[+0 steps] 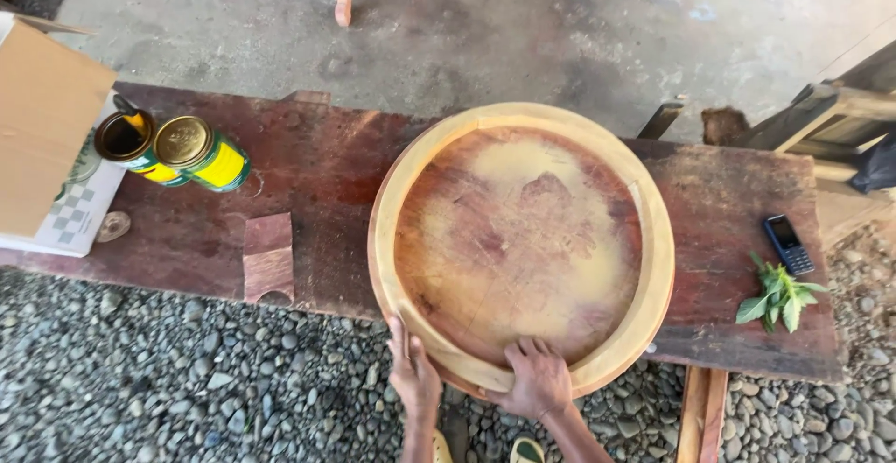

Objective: The person sands the rim and inner surface of a large, round wooden tray using a sanding block. The tray is placed on a wooden workbench, and the person rotates it to access different sections while sanding.

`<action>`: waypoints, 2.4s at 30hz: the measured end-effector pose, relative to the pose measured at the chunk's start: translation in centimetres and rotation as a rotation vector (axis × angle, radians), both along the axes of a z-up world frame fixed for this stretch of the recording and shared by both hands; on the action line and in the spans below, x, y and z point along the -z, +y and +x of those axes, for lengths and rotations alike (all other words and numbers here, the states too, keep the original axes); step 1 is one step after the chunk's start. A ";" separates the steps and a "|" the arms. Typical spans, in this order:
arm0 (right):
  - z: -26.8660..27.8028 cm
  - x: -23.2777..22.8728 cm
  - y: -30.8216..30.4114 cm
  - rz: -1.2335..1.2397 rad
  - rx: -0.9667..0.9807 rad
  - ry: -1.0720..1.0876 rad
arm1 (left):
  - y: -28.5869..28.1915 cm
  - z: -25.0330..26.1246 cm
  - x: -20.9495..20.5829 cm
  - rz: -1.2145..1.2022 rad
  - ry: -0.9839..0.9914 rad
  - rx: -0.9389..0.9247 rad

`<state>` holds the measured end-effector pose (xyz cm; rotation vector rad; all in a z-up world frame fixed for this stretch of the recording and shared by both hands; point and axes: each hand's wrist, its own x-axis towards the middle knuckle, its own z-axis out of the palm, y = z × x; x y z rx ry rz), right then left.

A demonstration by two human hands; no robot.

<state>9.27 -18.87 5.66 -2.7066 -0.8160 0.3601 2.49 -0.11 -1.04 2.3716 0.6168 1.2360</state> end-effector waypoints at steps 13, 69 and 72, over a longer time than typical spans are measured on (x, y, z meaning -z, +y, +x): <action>0.2 0.3 -0.5 0.083 -0.025 -0.056 | 1.6 2.3 3.0 -0.613 0.055 0.134; 0.0 0.5 -0.4 -0.045 -0.052 0.036 | 4.5 3.3 4.6 -0.249 0.369 0.048; 0.0 0.5 -0.5 -0.052 -0.064 0.023 | 8.2 7.1 1.0 -0.370 0.438 0.076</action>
